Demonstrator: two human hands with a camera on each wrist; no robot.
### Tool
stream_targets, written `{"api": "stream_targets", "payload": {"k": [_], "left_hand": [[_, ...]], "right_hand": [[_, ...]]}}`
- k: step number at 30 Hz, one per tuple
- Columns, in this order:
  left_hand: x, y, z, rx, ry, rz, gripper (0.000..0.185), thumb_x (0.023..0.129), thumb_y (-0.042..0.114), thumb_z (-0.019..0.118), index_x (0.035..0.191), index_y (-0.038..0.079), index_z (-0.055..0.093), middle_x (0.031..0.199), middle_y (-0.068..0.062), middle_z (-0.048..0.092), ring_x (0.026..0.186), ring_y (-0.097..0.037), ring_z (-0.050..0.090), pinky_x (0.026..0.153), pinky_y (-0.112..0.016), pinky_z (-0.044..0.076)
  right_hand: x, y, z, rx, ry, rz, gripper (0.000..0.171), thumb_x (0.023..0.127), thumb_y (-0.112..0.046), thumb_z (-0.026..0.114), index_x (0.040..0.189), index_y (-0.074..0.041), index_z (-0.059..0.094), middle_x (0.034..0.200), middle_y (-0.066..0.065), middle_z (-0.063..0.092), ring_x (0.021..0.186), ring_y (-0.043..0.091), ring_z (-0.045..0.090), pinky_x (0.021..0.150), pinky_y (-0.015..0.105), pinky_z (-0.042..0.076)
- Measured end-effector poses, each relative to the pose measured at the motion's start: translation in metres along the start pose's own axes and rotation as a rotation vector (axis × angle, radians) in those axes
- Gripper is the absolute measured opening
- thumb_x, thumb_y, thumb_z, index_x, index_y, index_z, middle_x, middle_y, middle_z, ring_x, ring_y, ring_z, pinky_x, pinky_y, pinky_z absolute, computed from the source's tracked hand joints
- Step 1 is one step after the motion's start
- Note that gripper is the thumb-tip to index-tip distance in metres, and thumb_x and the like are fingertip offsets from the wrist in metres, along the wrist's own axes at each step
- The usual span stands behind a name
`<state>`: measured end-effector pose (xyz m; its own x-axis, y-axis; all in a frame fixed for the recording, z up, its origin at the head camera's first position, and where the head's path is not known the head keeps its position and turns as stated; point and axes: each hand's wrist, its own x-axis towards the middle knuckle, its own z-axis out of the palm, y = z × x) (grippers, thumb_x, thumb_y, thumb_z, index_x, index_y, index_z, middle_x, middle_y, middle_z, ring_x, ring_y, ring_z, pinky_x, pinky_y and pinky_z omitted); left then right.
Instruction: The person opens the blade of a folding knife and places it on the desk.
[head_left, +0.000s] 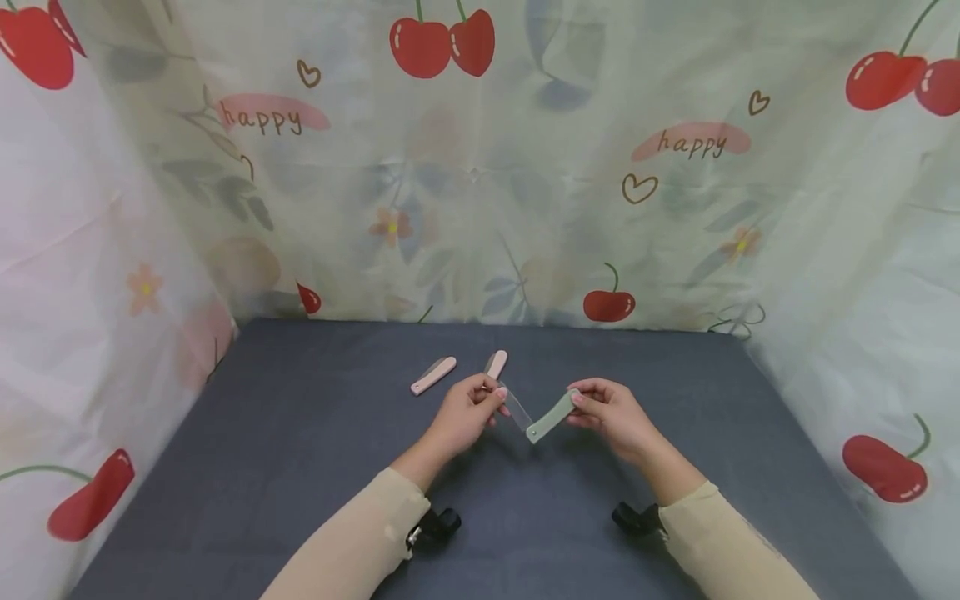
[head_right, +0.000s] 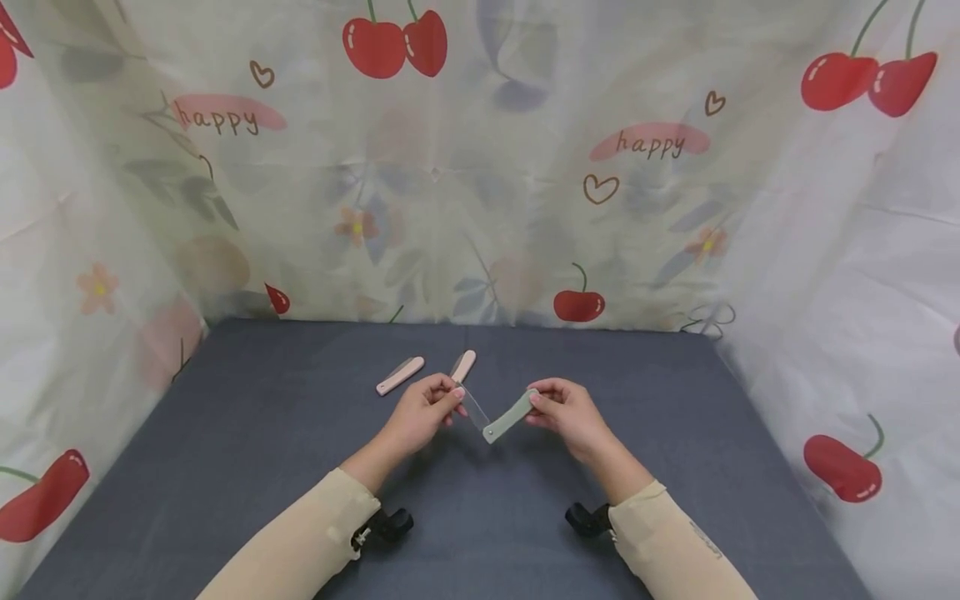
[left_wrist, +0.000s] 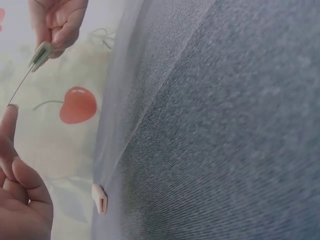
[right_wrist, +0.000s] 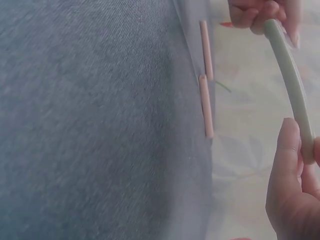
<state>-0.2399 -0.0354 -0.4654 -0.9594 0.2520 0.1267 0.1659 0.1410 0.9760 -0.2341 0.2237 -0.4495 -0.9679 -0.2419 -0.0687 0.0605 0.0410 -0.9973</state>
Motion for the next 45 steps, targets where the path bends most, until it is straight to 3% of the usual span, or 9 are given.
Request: {"api": "stream_targets", "payload": {"k": [4, 6, 11, 14, 24, 29, 34, 38, 45], "left_hand": [[-0.003, -0.003, 0.001, -0.03, 0.016, -0.031, 0.016, 0.1, 0.018, 0.063, 0.095, 0.003, 0.061, 0.081, -0.012, 0.073, 0.061, -0.017, 0.06, 0.055, -0.025, 0.04], [-0.003, -0.003, 0.001, -0.035, 0.003, -0.047, 0.016, 0.1, 0.016, 0.064, 0.094, 0.001, 0.061, 0.083, -0.015, 0.074, 0.061, -0.022, 0.062, 0.055, -0.024, 0.041], [-0.003, 0.004, -0.008, -0.045, -0.088, -0.101, 0.014, 0.096, 0.007, 0.066, 0.089, -0.002, 0.059, 0.082, -0.019, 0.073, 0.062, -0.028, 0.064, 0.066, -0.037, 0.054], [0.001, 0.002, -0.014, -0.055, -0.165, -0.144, 0.016, 0.094, 0.006, 0.067, 0.085, 0.003, 0.055, 0.082, -0.015, 0.074, 0.06, -0.015, 0.062, 0.073, -0.046, 0.055], [0.002, 0.013, -0.027, -0.034, -0.349, -0.187, 0.025, 0.096, 0.006, 0.065, 0.079, 0.006, 0.047, 0.083, -0.013, 0.074, 0.07, -0.025, 0.069, 0.065, -0.032, 0.05], [0.002, 0.011, -0.028, -0.05, -0.377, -0.183, 0.025, 0.098, 0.007, 0.064, 0.08, 0.007, 0.047, 0.085, -0.014, 0.074, 0.07, -0.021, 0.067, 0.065, -0.031, 0.047], [0.002, 0.007, -0.026, -0.083, -0.322, -0.168, 0.024, 0.099, 0.008, 0.062, 0.082, 0.007, 0.046, 0.085, -0.011, 0.074, 0.068, -0.02, 0.063, 0.062, -0.03, 0.043], [0.003, 0.006, -0.022, -0.125, -0.21, -0.148, 0.024, 0.099, 0.009, 0.062, 0.083, 0.008, 0.046, 0.082, -0.011, 0.074, 0.062, -0.015, 0.06, 0.056, -0.026, 0.037], [0.001, 0.0, -0.009, -0.198, -0.004, -0.147, 0.023, 0.098, 0.012, 0.065, 0.083, 0.01, 0.048, 0.086, -0.011, 0.076, 0.058, -0.011, 0.05, 0.055, -0.024, 0.037]], "right_hand": [[-0.006, 0.001, -0.006, 0.01, -0.01, 0.021, 0.033, 0.102, -0.005, 0.056, 0.124, 0.019, 0.049, 0.094, 0.006, 0.066, 0.083, 0.015, 0.069, 0.079, 0.032, 0.058], [-0.007, 0.0, -0.009, 0.004, -0.029, 0.037, 0.032, 0.102, -0.005, 0.057, 0.124, 0.018, 0.049, 0.095, 0.007, 0.066, 0.083, 0.015, 0.069, 0.08, 0.033, 0.058], [-0.004, -0.003, -0.013, -0.068, -0.107, 0.075, 0.03, 0.101, -0.007, 0.06, 0.118, 0.016, 0.053, 0.094, 0.008, 0.067, 0.081, 0.017, 0.07, 0.08, 0.037, 0.058], [-0.002, -0.007, -0.015, -0.144, -0.171, 0.09, 0.028, 0.1, -0.009, 0.062, 0.115, 0.014, 0.055, 0.093, 0.01, 0.067, 0.08, 0.019, 0.069, 0.079, 0.038, 0.058], [0.0, -0.02, -0.019, -0.348, -0.399, 0.125, 0.022, 0.099, -0.014, 0.065, 0.107, 0.007, 0.062, 0.095, 0.031, 0.065, 0.078, 0.022, 0.067, 0.081, 0.052, 0.056], [-0.002, -0.02, -0.02, -0.365, -0.39, 0.127, 0.023, 0.099, -0.014, 0.064, 0.108, 0.008, 0.063, 0.093, 0.028, 0.066, 0.077, 0.021, 0.066, 0.081, 0.051, 0.056], [-0.005, -0.021, -0.021, -0.349, -0.267, 0.113, 0.024, 0.1, -0.012, 0.062, 0.109, 0.01, 0.062, 0.091, 0.021, 0.068, 0.077, 0.02, 0.066, 0.078, 0.045, 0.057], [-0.006, -0.021, -0.022, -0.279, -0.159, 0.105, 0.025, 0.102, -0.009, 0.059, 0.112, 0.014, 0.059, 0.089, 0.014, 0.069, 0.078, 0.018, 0.067, 0.077, 0.038, 0.058], [-0.005, -0.013, -0.023, -0.149, -0.028, 0.102, 0.026, 0.103, -0.008, 0.056, 0.115, 0.015, 0.055, 0.093, 0.014, 0.067, 0.079, 0.014, 0.067, 0.077, 0.03, 0.058]]}}
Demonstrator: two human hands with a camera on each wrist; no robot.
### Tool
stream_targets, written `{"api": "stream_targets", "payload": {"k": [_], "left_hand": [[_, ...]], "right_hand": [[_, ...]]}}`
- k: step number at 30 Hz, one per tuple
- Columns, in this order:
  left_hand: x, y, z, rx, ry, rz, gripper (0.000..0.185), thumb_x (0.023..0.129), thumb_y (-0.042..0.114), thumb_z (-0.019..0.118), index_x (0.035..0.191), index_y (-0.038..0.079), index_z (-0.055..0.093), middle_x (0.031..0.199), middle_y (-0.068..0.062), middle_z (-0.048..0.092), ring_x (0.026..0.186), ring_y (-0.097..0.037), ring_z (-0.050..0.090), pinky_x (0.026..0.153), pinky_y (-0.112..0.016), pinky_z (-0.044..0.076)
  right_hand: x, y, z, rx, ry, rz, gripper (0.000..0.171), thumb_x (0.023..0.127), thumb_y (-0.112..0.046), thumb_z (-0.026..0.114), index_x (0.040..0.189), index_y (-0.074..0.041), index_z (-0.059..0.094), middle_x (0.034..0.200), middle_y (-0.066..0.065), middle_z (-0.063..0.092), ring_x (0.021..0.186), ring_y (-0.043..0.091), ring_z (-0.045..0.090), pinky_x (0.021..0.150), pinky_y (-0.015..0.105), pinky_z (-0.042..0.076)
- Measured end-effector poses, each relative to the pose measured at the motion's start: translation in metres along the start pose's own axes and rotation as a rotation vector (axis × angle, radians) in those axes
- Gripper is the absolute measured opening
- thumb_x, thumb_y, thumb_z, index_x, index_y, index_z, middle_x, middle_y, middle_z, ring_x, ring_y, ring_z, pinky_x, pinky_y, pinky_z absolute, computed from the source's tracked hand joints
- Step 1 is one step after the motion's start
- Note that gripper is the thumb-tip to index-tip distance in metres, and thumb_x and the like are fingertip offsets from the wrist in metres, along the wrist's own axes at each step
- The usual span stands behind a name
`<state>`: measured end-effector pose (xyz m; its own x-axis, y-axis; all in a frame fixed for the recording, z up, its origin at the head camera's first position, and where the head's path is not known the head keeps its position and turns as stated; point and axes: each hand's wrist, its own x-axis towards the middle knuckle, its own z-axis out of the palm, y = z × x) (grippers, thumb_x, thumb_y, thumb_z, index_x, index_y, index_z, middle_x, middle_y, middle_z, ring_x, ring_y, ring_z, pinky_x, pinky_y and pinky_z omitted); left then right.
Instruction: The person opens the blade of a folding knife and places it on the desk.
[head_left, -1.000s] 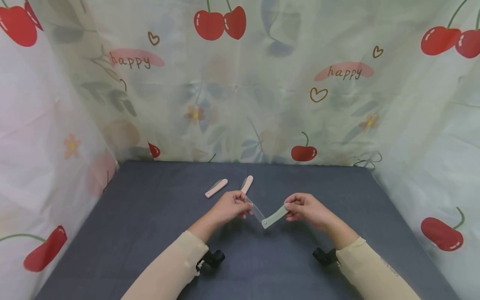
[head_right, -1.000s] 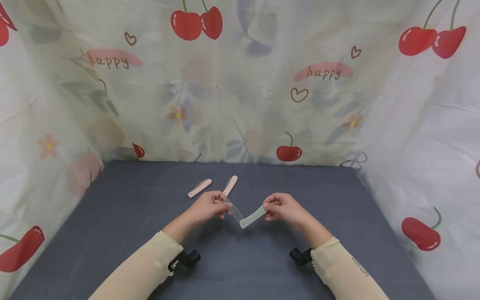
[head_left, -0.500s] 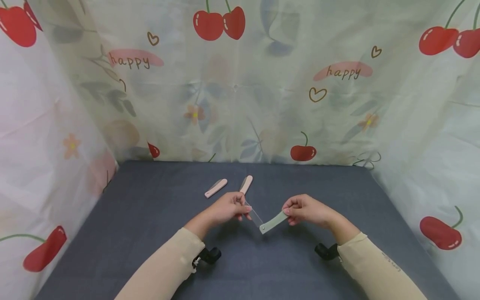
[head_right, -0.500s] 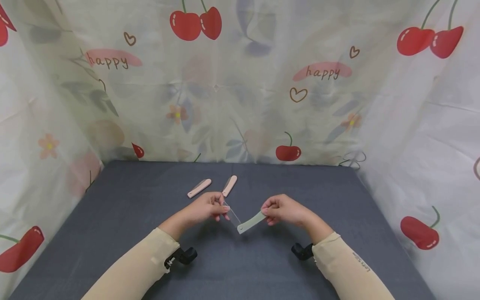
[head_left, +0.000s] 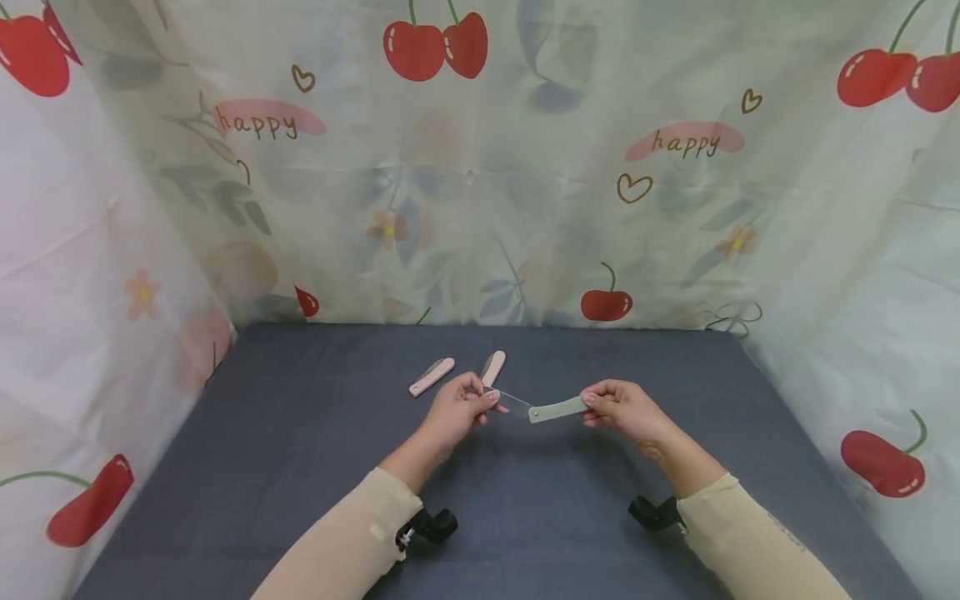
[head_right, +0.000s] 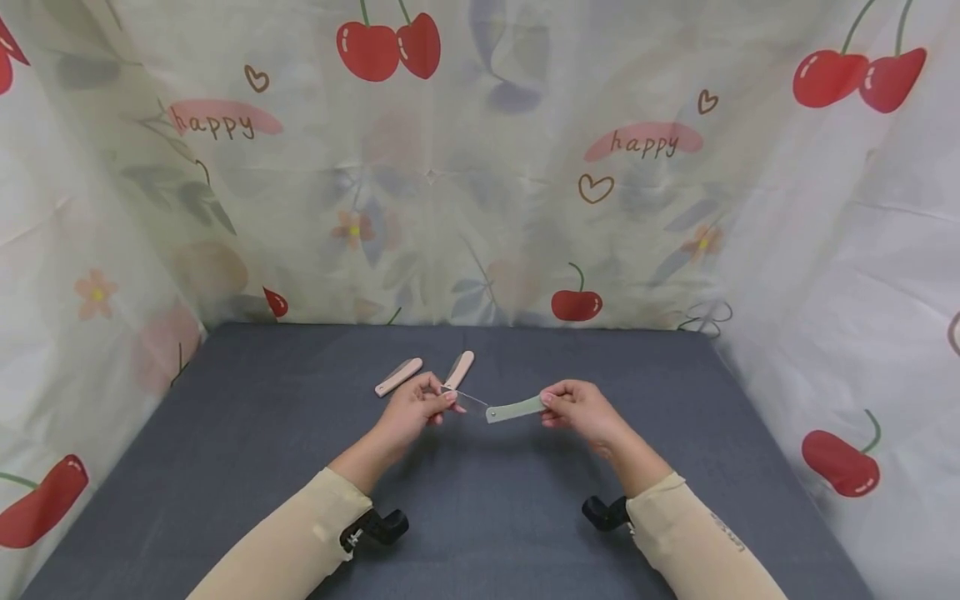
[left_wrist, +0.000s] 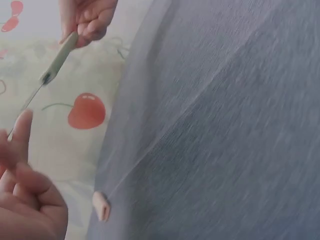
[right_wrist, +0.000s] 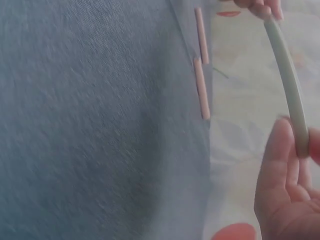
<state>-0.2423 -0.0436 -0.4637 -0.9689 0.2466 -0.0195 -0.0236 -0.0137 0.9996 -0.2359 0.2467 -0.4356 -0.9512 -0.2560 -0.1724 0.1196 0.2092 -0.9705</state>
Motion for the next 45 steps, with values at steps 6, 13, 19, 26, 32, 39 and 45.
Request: {"api": "stream_targets", "payload": {"k": [6, 13, 19, 26, 32, 39, 45], "left_hand": [[0.0, -0.009, 0.011, -0.106, 0.141, 0.009, 0.023, 0.098, 0.014, 0.065, 0.082, 0.012, 0.049, 0.087, -0.007, 0.077, 0.052, -0.011, 0.035, 0.051, -0.024, 0.029], [0.002, -0.01, 0.029, -0.255, 0.304, -0.01, 0.023, 0.096, 0.012, 0.068, 0.081, 0.012, 0.051, 0.084, -0.008, 0.077, 0.054, -0.008, 0.038, 0.055, -0.023, 0.033], [0.002, -0.009, 0.024, -0.176, 0.231, -0.037, 0.023, 0.098, 0.017, 0.067, 0.084, 0.013, 0.049, 0.091, -0.009, 0.077, 0.053, -0.009, 0.035, 0.055, -0.025, 0.033], [0.009, -0.001, 0.003, -0.023, 0.022, -0.079, 0.023, 0.098, 0.019, 0.067, 0.085, 0.011, 0.05, 0.096, -0.012, 0.076, 0.055, -0.01, 0.043, 0.06, -0.028, 0.038], [0.014, 0.0, -0.008, 0.036, -0.121, -0.104, 0.02, 0.096, 0.011, 0.067, 0.082, 0.009, 0.052, 0.088, -0.012, 0.076, 0.055, -0.009, 0.045, 0.059, -0.025, 0.04], [0.013, 0.002, -0.015, 0.127, -0.279, -0.138, 0.02, 0.095, 0.01, 0.068, 0.083, 0.007, 0.053, 0.086, -0.011, 0.076, 0.055, -0.01, 0.046, 0.058, -0.025, 0.04], [0.014, -0.005, -0.011, 0.177, -0.254, -0.115, 0.017, 0.096, 0.013, 0.068, 0.087, 0.005, 0.055, 0.085, -0.01, 0.076, 0.057, -0.009, 0.052, 0.06, -0.027, 0.044]], "right_hand": [[-0.001, 0.004, 0.007, 0.136, 0.096, -0.004, 0.023, 0.105, -0.008, 0.052, 0.114, 0.014, 0.054, 0.086, 0.007, 0.067, 0.075, 0.008, 0.066, 0.073, 0.023, 0.056], [0.001, 0.005, 0.016, 0.246, 0.199, 0.004, 0.021, 0.105, -0.01, 0.052, 0.113, 0.009, 0.054, 0.083, 0.004, 0.065, 0.074, 0.008, 0.066, 0.074, 0.022, 0.055], [0.003, 0.009, 0.01, 0.244, 0.182, 0.021, 0.021, 0.105, -0.01, 0.053, 0.114, 0.009, 0.054, 0.087, 0.006, 0.066, 0.078, 0.01, 0.067, 0.077, 0.024, 0.056], [0.005, 0.012, -0.009, 0.129, 0.059, -0.003, 0.025, 0.103, -0.011, 0.056, 0.113, 0.012, 0.057, 0.09, 0.009, 0.068, 0.08, 0.013, 0.067, 0.076, 0.026, 0.057], [0.004, 0.011, -0.022, -0.009, -0.06, -0.029, 0.026, 0.102, -0.011, 0.058, 0.11, 0.014, 0.059, 0.09, 0.011, 0.068, 0.078, 0.013, 0.066, 0.077, 0.03, 0.057], [0.005, 0.013, -0.027, -0.067, -0.078, -0.011, 0.026, 0.101, -0.011, 0.061, 0.109, 0.014, 0.06, 0.092, 0.018, 0.068, 0.078, 0.016, 0.066, 0.076, 0.033, 0.057], [0.006, 0.015, -0.028, -0.07, -0.071, 0.003, 0.026, 0.101, -0.012, 0.061, 0.11, 0.013, 0.061, 0.095, 0.022, 0.067, 0.079, 0.018, 0.066, 0.076, 0.033, 0.057]]}}
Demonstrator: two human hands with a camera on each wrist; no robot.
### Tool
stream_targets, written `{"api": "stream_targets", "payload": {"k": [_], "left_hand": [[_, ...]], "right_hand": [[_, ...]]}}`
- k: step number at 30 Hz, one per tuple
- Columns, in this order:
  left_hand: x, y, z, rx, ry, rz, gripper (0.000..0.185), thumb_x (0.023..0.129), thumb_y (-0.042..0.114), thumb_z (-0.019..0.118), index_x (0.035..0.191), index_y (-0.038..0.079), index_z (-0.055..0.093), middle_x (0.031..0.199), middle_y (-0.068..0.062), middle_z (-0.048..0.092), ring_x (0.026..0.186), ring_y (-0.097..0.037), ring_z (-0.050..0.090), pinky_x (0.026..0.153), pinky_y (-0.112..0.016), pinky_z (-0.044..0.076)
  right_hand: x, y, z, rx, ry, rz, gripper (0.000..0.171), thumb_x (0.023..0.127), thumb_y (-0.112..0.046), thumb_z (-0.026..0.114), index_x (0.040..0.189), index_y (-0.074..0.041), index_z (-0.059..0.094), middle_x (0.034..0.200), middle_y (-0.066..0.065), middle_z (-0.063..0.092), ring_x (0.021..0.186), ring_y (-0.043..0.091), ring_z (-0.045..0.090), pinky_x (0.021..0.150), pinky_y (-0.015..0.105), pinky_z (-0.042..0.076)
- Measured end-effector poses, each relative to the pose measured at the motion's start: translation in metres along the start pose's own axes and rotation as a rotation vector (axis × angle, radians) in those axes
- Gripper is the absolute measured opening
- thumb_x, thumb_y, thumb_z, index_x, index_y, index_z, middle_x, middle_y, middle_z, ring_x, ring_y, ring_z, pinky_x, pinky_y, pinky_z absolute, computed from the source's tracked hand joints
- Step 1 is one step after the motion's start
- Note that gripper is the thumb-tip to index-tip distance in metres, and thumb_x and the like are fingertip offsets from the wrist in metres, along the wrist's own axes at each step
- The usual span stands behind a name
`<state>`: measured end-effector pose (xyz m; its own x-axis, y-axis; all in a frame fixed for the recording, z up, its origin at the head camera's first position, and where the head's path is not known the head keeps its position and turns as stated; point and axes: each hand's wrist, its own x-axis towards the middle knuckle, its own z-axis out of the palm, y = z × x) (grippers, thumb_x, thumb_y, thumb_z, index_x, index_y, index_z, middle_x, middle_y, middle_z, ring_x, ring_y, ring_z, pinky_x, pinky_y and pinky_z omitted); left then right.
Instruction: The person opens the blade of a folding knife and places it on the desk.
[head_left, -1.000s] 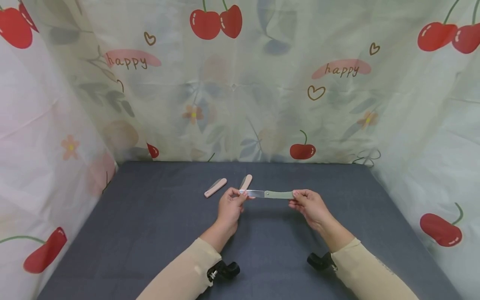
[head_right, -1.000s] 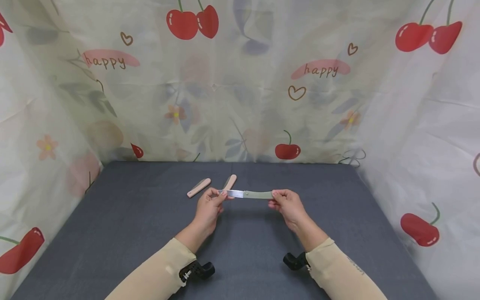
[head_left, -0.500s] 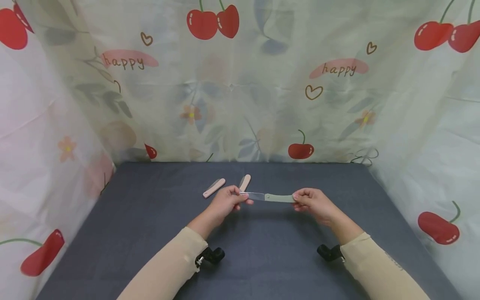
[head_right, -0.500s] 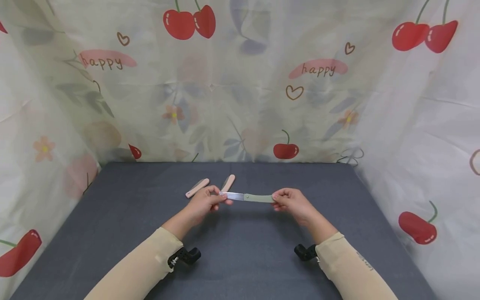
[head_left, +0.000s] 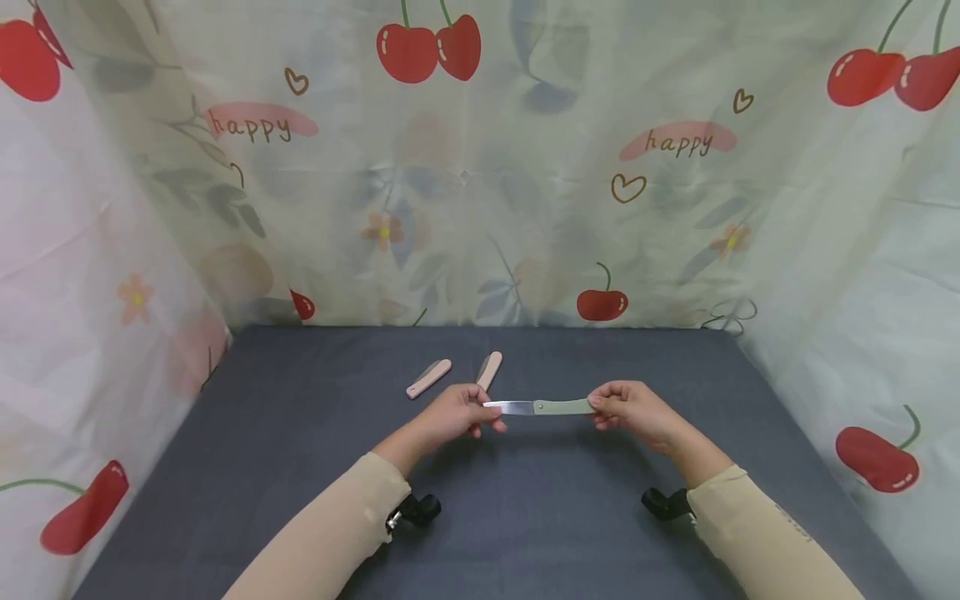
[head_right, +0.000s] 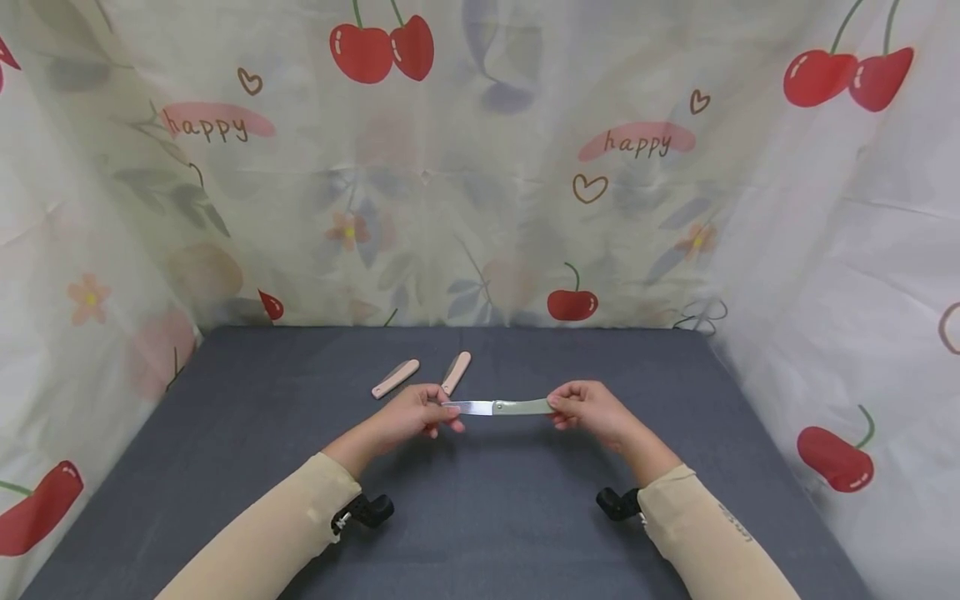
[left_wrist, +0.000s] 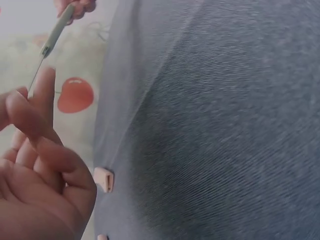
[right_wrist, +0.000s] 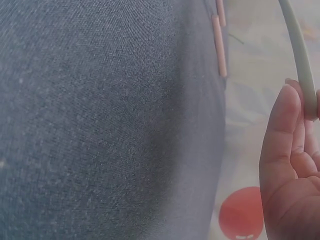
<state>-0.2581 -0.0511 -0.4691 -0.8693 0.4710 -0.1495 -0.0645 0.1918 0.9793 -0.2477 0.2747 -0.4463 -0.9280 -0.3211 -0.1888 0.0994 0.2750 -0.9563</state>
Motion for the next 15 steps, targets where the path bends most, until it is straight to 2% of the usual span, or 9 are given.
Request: {"api": "stream_targets", "payload": {"k": [4, 9, 12, 15], "left_hand": [[0.002, -0.005, 0.006, 0.082, 0.024, 0.029, 0.016, 0.098, 0.016, 0.066, 0.091, 0.003, 0.058, 0.084, -0.011, 0.075, 0.06, -0.009, 0.057, 0.064, -0.03, 0.05], [0.008, -0.011, 0.007, 0.186, 0.059, 0.059, 0.02, 0.101, 0.02, 0.061, 0.094, 0.001, 0.064, 0.084, -0.01, 0.075, 0.059, -0.01, 0.058, 0.062, -0.028, 0.049], [0.013, -0.013, 0.003, 0.23, 0.114, 0.058, 0.021, 0.102, 0.02, 0.06, 0.094, 0.001, 0.065, 0.084, -0.009, 0.075, 0.059, -0.01, 0.057, 0.059, -0.025, 0.047], [0.019, -0.011, -0.002, 0.264, 0.203, 0.038, 0.018, 0.101, 0.019, 0.06, 0.093, 0.003, 0.065, 0.085, -0.007, 0.075, 0.061, -0.01, 0.058, 0.06, -0.025, 0.045]], "right_hand": [[0.0, 0.004, -0.003, 0.016, 0.001, -0.005, 0.027, 0.102, -0.01, 0.059, 0.111, 0.015, 0.059, 0.093, 0.02, 0.067, 0.079, 0.017, 0.066, 0.075, 0.03, 0.057], [-0.001, 0.012, -0.013, 0.024, 0.004, 0.003, 0.027, 0.102, -0.008, 0.056, 0.111, 0.017, 0.058, 0.089, 0.014, 0.067, 0.079, 0.015, 0.066, 0.073, 0.028, 0.057], [-0.001, 0.018, -0.02, 0.028, -0.005, 0.025, 0.026, 0.103, -0.007, 0.055, 0.111, 0.017, 0.057, 0.087, 0.01, 0.067, 0.077, 0.013, 0.065, 0.073, 0.027, 0.056], [-0.002, 0.025, -0.029, 0.027, -0.009, 0.055, 0.025, 0.103, -0.007, 0.054, 0.112, 0.016, 0.058, 0.087, 0.008, 0.067, 0.076, 0.012, 0.064, 0.072, 0.026, 0.056]]}}
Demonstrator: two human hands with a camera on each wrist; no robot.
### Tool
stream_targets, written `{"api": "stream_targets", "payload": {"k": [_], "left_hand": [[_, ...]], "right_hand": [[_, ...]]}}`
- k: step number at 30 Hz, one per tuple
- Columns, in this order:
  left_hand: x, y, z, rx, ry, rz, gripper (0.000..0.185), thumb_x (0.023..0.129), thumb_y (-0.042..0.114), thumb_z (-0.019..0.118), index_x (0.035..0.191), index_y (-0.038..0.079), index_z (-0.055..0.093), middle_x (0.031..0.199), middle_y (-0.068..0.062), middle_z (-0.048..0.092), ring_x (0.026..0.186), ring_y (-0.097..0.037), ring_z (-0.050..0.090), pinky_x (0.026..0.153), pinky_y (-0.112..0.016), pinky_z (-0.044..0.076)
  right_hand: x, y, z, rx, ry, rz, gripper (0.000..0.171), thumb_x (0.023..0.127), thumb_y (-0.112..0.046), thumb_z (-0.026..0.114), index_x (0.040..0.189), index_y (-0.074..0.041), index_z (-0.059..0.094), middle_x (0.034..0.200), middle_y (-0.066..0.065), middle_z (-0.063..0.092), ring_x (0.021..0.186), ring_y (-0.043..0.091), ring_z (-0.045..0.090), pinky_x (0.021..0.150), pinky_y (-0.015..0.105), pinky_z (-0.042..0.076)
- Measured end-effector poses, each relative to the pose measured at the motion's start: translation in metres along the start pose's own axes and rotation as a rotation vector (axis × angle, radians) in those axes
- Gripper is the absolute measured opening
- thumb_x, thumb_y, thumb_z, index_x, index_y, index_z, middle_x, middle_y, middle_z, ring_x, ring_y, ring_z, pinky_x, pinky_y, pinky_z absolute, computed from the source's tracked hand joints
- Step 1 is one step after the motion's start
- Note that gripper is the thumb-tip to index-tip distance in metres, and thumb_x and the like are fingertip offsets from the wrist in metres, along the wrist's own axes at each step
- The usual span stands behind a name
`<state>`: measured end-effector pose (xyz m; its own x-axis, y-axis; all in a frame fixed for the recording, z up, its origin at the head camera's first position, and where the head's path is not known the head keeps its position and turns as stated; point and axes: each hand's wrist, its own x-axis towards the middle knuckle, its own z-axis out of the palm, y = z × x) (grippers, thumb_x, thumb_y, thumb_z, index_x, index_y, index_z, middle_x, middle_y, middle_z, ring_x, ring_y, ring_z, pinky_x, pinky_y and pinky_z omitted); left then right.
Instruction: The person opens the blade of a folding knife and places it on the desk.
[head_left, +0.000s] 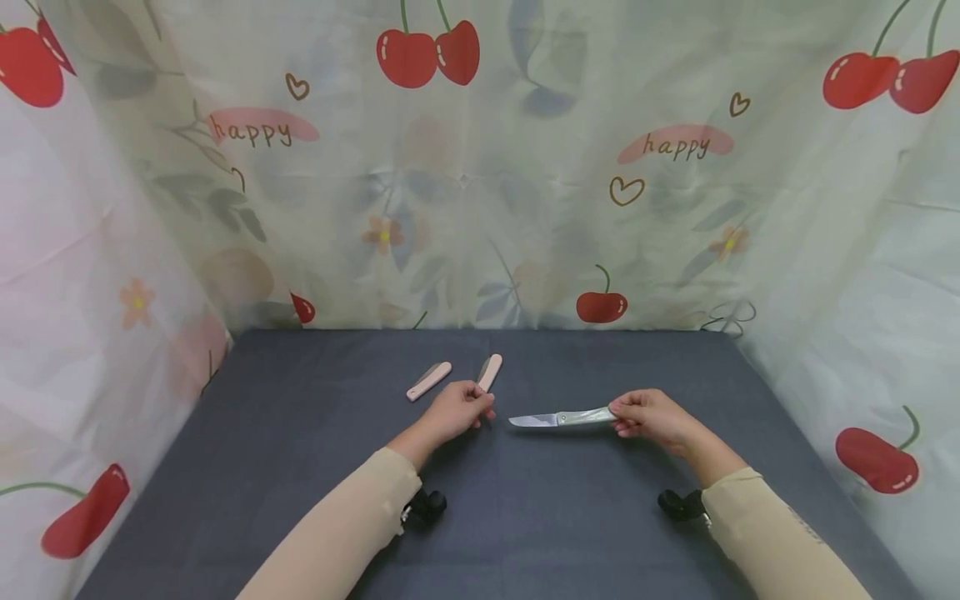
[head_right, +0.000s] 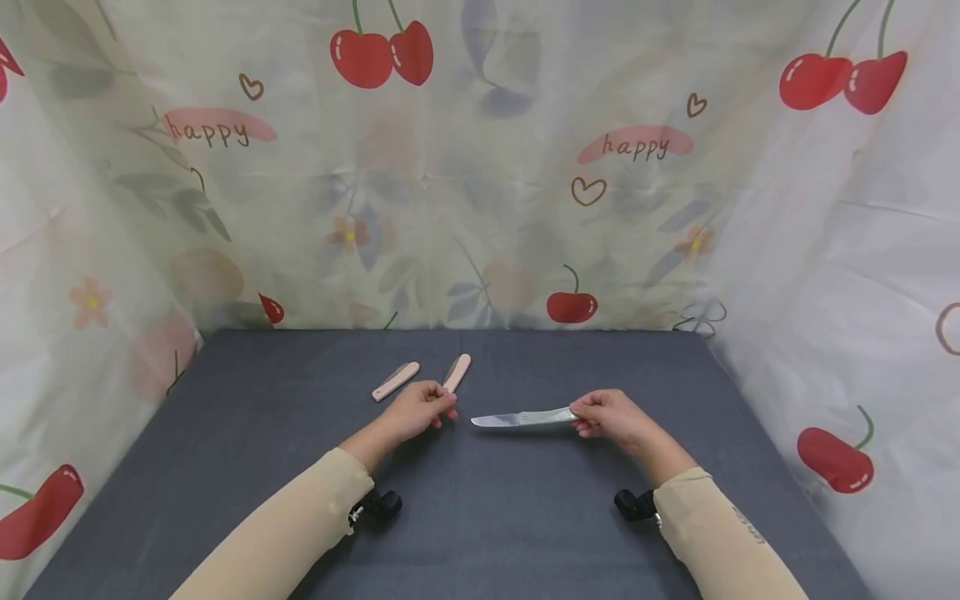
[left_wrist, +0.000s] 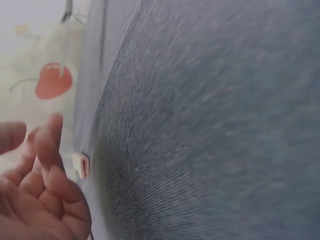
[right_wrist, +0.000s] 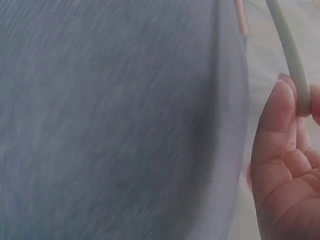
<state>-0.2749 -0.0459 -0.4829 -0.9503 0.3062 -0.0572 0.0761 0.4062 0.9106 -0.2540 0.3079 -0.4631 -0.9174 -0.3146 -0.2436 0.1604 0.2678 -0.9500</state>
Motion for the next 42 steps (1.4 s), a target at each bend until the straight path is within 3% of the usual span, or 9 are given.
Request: {"api": "stream_targets", "payload": {"k": [8, 14, 20, 27, 31, 36, 42], "left_hand": [[0.019, -0.001, -0.003, 0.088, 0.228, -0.077, 0.012, 0.098, 0.016, 0.062, 0.095, 0.005, 0.067, 0.084, -0.005, 0.067, 0.071, -0.015, 0.059, 0.067, -0.029, 0.048], [0.03, -0.002, 0.006, 0.185, 0.316, -0.103, 0.015, 0.097, 0.02, 0.065, 0.102, 0.006, 0.067, 0.092, -0.007, 0.066, 0.085, -0.023, 0.06, 0.081, -0.039, 0.049], [0.04, -0.002, 0.014, 0.268, 0.316, -0.18, 0.02, 0.097, 0.023, 0.065, 0.109, 0.006, 0.066, 0.1, -0.009, 0.068, 0.091, -0.026, 0.063, 0.085, -0.042, 0.05], [0.05, 0.002, 0.017, 0.391, 0.306, -0.179, 0.032, 0.096, 0.024, 0.069, 0.117, 0.0, 0.067, 0.11, -0.017, 0.067, 0.105, -0.033, 0.063, 0.092, -0.044, 0.049], [0.052, 0.005, 0.019, 0.422, 0.292, -0.172, 0.028, 0.096, 0.019, 0.069, 0.115, -0.001, 0.068, 0.11, -0.019, 0.066, 0.114, -0.037, 0.059, 0.098, -0.046, 0.046], [0.049, 0.008, 0.017, 0.466, 0.251, -0.194, 0.021, 0.095, 0.014, 0.067, 0.108, -0.002, 0.065, 0.1, -0.018, 0.064, 0.1, -0.036, 0.061, 0.091, -0.045, 0.049], [0.042, 0.01, 0.013, 0.43, 0.221, -0.243, 0.018, 0.094, 0.014, 0.066, 0.103, 0.002, 0.057, 0.09, -0.012, 0.059, 0.082, -0.029, 0.059, 0.076, -0.041, 0.05]], "right_hand": [[0.001, 0.013, -0.013, -0.005, 0.014, 0.076, 0.025, 0.103, -0.009, 0.055, 0.112, 0.015, 0.059, 0.087, 0.007, 0.068, 0.076, 0.011, 0.063, 0.072, 0.026, 0.056], [-0.002, 0.017, -0.016, -0.044, 0.048, 0.144, 0.02, 0.103, -0.01, 0.057, 0.108, 0.009, 0.061, 0.085, 0.007, 0.066, 0.072, 0.011, 0.062, 0.068, 0.027, 0.056], [-0.002, 0.015, -0.013, -0.195, 0.129, 0.195, 0.018, 0.099, -0.012, 0.064, 0.104, 0.005, 0.061, 0.076, 0.008, 0.064, 0.062, 0.013, 0.061, 0.058, 0.029, 0.054], [0.0, 0.012, -0.009, -0.32, 0.194, 0.222, 0.016, 0.097, -0.013, 0.067, 0.095, 0.002, 0.059, 0.071, 0.008, 0.062, 0.056, 0.012, 0.058, 0.053, 0.028, 0.052], [-0.001, 0.008, -0.008, -0.371, 0.204, 0.214, 0.018, 0.096, -0.014, 0.068, 0.093, 0.001, 0.058, 0.07, 0.008, 0.061, 0.055, 0.013, 0.056, 0.053, 0.028, 0.052], [-0.006, -0.002, -0.005, -0.409, 0.205, 0.219, 0.02, 0.097, -0.017, 0.067, 0.093, 0.001, 0.058, 0.072, 0.011, 0.061, 0.056, 0.015, 0.056, 0.054, 0.03, 0.052], [-0.011, -0.019, 0.002, -0.441, 0.185, 0.195, 0.023, 0.1, -0.02, 0.063, 0.096, 0.002, 0.058, 0.076, 0.011, 0.061, 0.059, 0.017, 0.056, 0.057, 0.032, 0.051]]}}
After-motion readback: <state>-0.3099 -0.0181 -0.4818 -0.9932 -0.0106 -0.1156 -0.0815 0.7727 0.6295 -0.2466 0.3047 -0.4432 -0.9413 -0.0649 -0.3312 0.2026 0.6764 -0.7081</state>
